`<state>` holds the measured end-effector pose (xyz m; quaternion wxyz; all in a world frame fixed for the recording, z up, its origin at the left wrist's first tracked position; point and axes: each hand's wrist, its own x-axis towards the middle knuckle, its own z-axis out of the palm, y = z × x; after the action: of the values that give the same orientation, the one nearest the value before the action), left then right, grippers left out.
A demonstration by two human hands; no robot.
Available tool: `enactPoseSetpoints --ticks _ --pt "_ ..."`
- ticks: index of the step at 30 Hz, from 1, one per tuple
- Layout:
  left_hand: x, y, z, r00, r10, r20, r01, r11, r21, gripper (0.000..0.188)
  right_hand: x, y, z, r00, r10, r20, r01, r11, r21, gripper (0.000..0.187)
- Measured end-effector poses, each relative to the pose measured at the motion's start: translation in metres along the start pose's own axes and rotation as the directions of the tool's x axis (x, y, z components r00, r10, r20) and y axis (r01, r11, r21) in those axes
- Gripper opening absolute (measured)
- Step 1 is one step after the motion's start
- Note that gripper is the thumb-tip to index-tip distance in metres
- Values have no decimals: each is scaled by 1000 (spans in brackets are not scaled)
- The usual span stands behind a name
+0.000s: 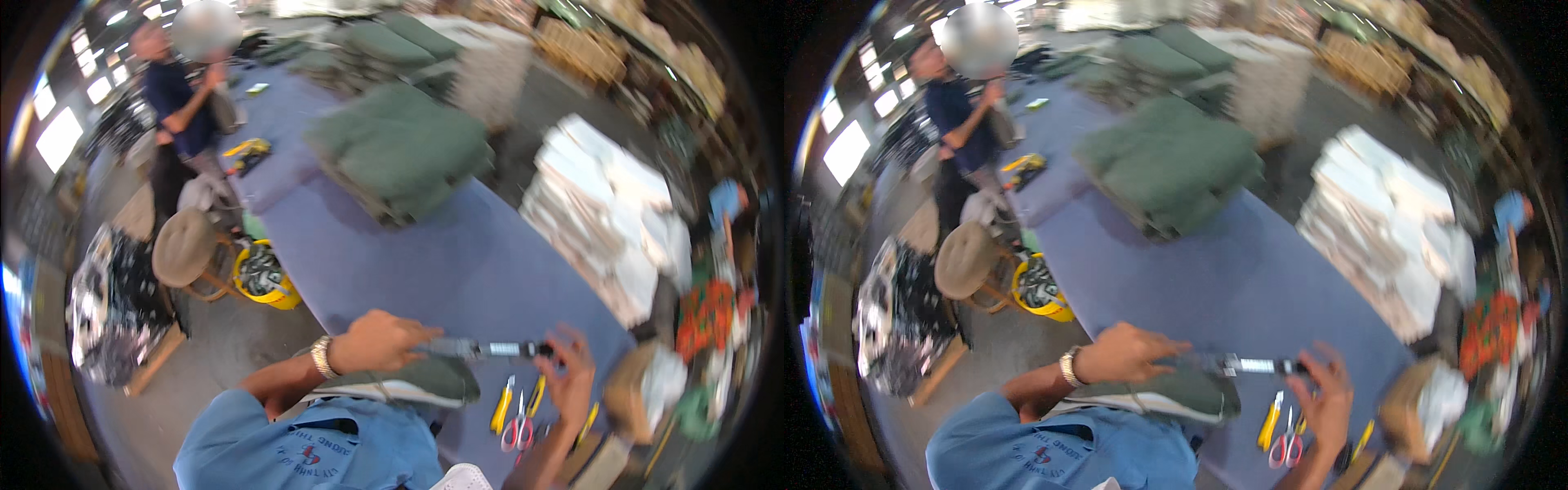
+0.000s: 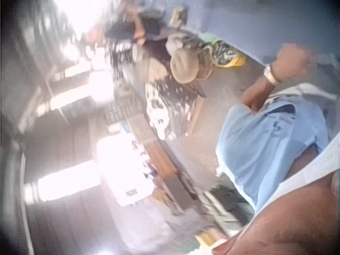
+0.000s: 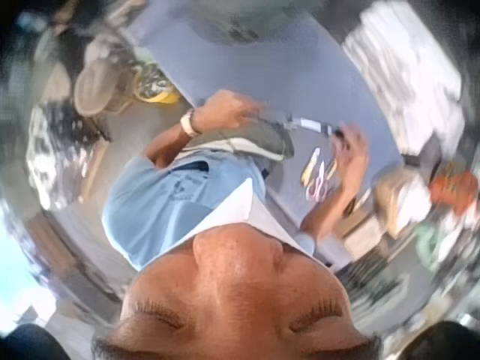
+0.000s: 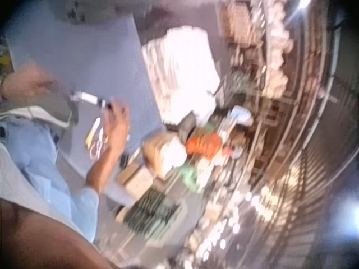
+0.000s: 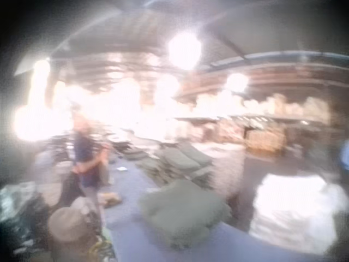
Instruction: The person assembles green fabric cushions by folding the fabric over a white foam insert and securing it with a staple gun. They repeatedly trim excess fabric with a utility knife and reposition the cushion to staple different edges. Finished cushions are stacked on the table.
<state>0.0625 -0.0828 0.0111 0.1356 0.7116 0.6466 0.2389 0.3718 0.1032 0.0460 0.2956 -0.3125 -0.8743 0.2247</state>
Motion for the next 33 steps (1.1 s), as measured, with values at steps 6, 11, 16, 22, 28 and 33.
enactPoseSetpoints --ticks 6,11,16,22,28,33 --pt "17 -15 7 986 -35 -164 20 996 -92 51 -64 77 75 649 619 -442 68 532 844 23" --pt "36 2 -2 988 -57 -147 31 984 -173 50 -70 51 154 719 694 28 -154 120 981 59" --pt "37 25 -3 994 -107 -5 102 959 -265 53 -3 26 146 756 654 -31 259 -255 932 85" --pt "45 13 -12 985 14 171 55 917 -394 58 17 58 180 611 776 -157 472 -198 859 59" --pt "44 17 -9 988 67 136 9 868 -497 54 1 28 155 707 690 -154 368 -173 913 52" --pt "80 37 13 994 77 -74 -107 704 -702 56 7 -28 136 799 576 -169 146 88 985 58"
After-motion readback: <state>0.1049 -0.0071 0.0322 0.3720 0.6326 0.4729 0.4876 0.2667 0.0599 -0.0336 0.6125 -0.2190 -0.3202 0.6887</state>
